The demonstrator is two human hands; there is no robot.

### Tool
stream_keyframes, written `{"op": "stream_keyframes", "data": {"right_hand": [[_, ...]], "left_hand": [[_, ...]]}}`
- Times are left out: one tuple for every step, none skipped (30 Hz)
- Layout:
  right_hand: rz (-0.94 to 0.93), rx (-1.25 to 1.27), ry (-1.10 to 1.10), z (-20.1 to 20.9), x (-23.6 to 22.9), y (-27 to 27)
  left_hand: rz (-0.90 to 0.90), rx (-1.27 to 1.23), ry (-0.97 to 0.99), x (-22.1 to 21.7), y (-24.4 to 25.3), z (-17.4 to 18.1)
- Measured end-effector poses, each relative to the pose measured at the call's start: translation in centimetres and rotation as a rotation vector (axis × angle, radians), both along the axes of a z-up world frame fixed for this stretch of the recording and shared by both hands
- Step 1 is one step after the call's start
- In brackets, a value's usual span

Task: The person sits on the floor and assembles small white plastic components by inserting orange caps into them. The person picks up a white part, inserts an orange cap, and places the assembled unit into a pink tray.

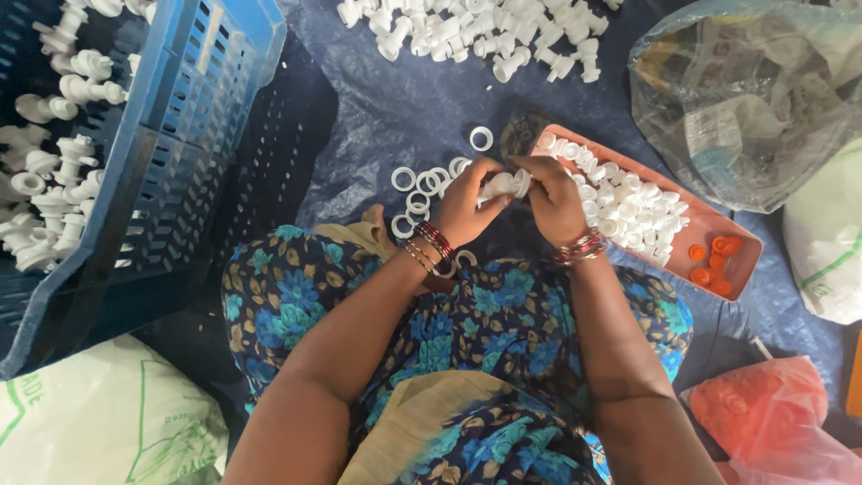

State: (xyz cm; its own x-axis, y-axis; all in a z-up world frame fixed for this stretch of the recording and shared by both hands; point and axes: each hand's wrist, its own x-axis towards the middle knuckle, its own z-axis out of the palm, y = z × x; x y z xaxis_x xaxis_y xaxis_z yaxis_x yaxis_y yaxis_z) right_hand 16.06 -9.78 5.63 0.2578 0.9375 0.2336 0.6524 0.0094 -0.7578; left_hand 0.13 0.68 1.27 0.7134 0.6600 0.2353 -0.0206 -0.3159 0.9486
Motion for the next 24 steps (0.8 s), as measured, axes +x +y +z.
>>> {"op": "stream_keyframes", "data": {"right_hand": [[0.052,-0.052,0.084,0.4,0.4,-0.2],[0.104,-0.105,0.168,0.8,0.7,-0.3],[0.155,-0.158,0.253,1.2,0.9,-0.6],[0.157,-0.163,0.219,1.6,0.9,-0.6],[0.158,-0.169,0.186,1.9,0.8,-0.7],[0.159,-0.174,0.153,2.2,0.7,-0.7],[0.142,-0.189,0.132,2.5,0.5,-0.6],[0.124,-0.203,0.112,2.7,0.4,-0.5],[0.111,-0.218,0.091,2.8,0.2,-0.4],[0.100,-0.216,0.139,2.9,0.1,-0.3],[0.091,-0.215,0.187,2.9,0.1,-0.2],[0.081,-0.213,0.235,2.8,0.1,-0.1],[0.083,-0.209,0.238,2.7,0.2,-0.1],[0.086,-0.205,0.240,2.5,0.2,-0.1],[0.086,-0.201,0.243,2.4,0.3,-0.2],[0.034,-0.245,0.143,2.2,0.4,-0.2],[-0.020,-0.288,0.044,2.0,0.4,-0.2],[-0.073,-0.332,-0.055,1.8,0.5,-0.2],[-0.085,-0.326,-0.065,1.7,0.4,-0.3],[-0.096,-0.320,-0.074,1.7,0.4,-0.4],[-0.106,-0.310,-0.085,1.8,0.4,-0.2],[0.011,-0.199,0.000,1.9,0.4,0.0],[0.128,-0.093,0.086,2.1,0.4,0.0],[0.245,0.013,0.172,2.3,0.4,-0.1]], "left_hand": [[-0.006,-0.009,0.000,0.0,0.0,-0.1],[-0.011,-0.019,0.000,0.1,0.1,-0.2],[-0.016,-0.022,-0.007,0.1,0.1,-0.4],[-0.021,-0.025,-0.015,0.2,0.0,-0.6],[-0.027,-0.029,-0.021,0.2,-0.1,-0.8],[-0.035,-0.021,-0.030,0.2,-0.2,-1.1],[-0.043,-0.012,-0.041,0.3,-0.3,-1.2],[-0.050,-0.002,-0.052,0.4,-0.3,-1.3],[-0.057,0.001,-0.035,0.4,-0.4,-1.4],[-0.063,0.004,-0.018,0.4,-0.4,-1.4],[-0.068,0.007,0.000,0.3,-0.4,-1.5],[-0.059,0.001,-0.010,0.3,-0.4,-1.4],[-0.050,-0.005,-0.020,0.3,-0.4,-1.4],[-0.042,-0.011,-0.031,0.2,-0.4,-1.4],[-0.050,-0.021,-0.004,0.2,-0.4,-1.3],[-0.058,-0.031,0.023,0.3,-0.4,-1.3],[-0.068,-0.041,0.050,0.3,-0.4,-1.3],[-0.065,-0.013,0.029,0.4,-0.4,-1.4],[-0.064,0.015,0.010,0.4,-0.5,-1.4],[-0.063,0.043,-0.010,0.4,-0.5,-1.5],[-0.056,0.044,-0.007,0.4,-0.4,-1.5],[-0.048,0.044,-0.005,0.5,-0.2,-1.6],[-0.041,0.039,-0.002,0.4,-0.3,-1.7],[-0.044,0.049,0.000,0.4,-0.4,-1.8]]}}
